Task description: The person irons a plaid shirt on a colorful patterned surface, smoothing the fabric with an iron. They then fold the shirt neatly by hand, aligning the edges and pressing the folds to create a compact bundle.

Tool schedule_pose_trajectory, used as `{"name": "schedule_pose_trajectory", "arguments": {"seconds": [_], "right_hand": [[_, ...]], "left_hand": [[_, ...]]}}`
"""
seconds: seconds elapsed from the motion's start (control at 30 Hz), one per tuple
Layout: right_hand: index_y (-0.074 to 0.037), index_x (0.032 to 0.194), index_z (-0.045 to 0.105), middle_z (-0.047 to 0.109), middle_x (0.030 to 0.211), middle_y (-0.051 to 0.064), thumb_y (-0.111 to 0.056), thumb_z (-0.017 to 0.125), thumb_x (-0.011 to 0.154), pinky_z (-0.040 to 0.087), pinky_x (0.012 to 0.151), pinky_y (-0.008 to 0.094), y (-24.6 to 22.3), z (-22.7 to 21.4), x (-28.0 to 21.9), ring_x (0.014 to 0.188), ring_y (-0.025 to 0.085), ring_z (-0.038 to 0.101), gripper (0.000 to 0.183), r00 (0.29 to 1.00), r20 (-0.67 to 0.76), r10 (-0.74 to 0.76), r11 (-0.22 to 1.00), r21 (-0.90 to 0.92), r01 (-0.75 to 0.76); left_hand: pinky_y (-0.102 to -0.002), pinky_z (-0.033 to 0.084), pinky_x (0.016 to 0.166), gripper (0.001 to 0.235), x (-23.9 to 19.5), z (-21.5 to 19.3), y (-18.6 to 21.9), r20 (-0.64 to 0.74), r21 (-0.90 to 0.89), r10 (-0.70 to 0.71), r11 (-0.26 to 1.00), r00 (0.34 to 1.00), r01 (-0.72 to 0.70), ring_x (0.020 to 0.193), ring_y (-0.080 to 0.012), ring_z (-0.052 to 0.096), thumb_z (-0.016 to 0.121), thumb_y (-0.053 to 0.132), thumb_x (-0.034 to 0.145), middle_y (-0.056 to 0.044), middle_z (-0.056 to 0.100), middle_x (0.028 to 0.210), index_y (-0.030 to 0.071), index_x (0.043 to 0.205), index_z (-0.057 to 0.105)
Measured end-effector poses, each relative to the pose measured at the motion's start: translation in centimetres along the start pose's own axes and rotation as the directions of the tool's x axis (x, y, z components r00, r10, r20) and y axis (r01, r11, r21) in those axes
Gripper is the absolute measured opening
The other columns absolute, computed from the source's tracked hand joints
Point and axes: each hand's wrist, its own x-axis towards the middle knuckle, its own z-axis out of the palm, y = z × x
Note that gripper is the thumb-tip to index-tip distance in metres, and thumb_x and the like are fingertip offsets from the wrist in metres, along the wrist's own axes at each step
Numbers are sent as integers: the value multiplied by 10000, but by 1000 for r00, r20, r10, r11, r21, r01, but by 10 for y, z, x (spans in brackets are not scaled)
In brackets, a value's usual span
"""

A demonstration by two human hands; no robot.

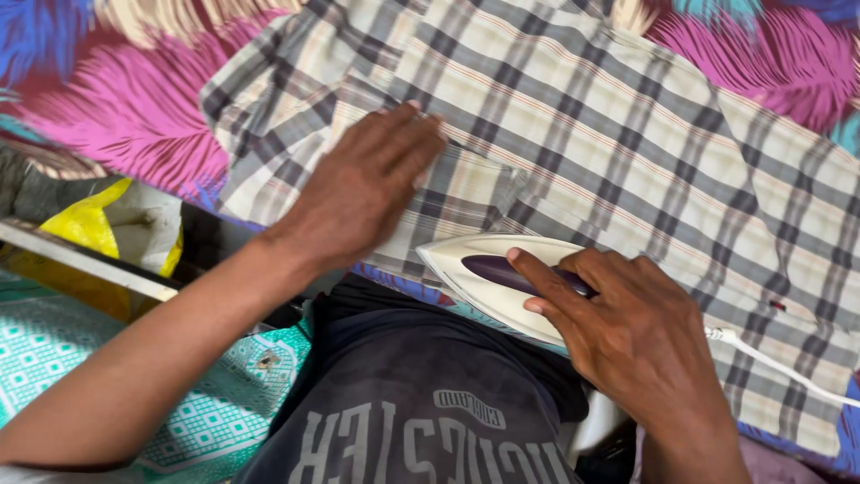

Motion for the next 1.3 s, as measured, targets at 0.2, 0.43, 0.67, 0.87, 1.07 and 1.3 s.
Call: {"name": "schedule_pose_trajectory", "arguments": {"seconds": [0.2,0.43,0.67,0.87,1.07,1.3], "right_hand": [[-289,1454,626,670,1006,8,-393,646,995,531,702,395,26,-7,-61,771,204,630,472,993,76,94,995,-41,-91],[-343,1453,620,648,1017,-14,-344,698,947,499,714,421,69,-8,-137,872,206,631,511,965,172,198,980,-5,-200],[-313,1401,699,685,1071,-4,-355,605,1001,457,822,390,91,-15,-190,948,193,635,413,903,173,393,913,46,-406],[-262,1405,728,695,1078,15,-328,642,1019,461,926,394,109,-12,-239,1016,202,650,401,841,119,528,842,55,-536],[-250,1438,717,663,970,-9,-312,669,1013,443,901,388,139,-13,-275,1006,193,645,432,745,97,660,750,-24,-661],[80,1394,724,734,1271,238,-221,708,1145,498,989,484,225,-8,-279,1199,419,678,392,729,-116,675,723,-98,-684]], "left_hand": [[-598,12,1302,745,14,33,35,134,11,163,986,977,-166,1599,-328,32,278,603,1107,-100,147,1738,125,1672,195],[-622,-10,1286,876,16,30,38,244,33,215,973,946,-230,1592,-343,-6,262,741,1020,-125,85,1734,177,1679,140],[-649,-34,1276,754,32,28,68,262,-5,264,962,928,-272,1591,-358,8,277,615,1083,-125,76,1729,158,1675,176],[-639,7,1289,772,45,49,86,239,-35,411,909,880,-415,1598,-348,56,204,676,1053,-106,139,1730,209,1668,188],[-604,47,1287,786,45,54,86,181,10,428,899,885,-437,1603,-333,125,272,680,1033,-108,201,1725,205,1657,231],[-573,45,1299,807,48,52,88,149,97,436,887,887,-452,1611,-306,113,318,675,1003,-85,169,1733,215,1658,206]]}}
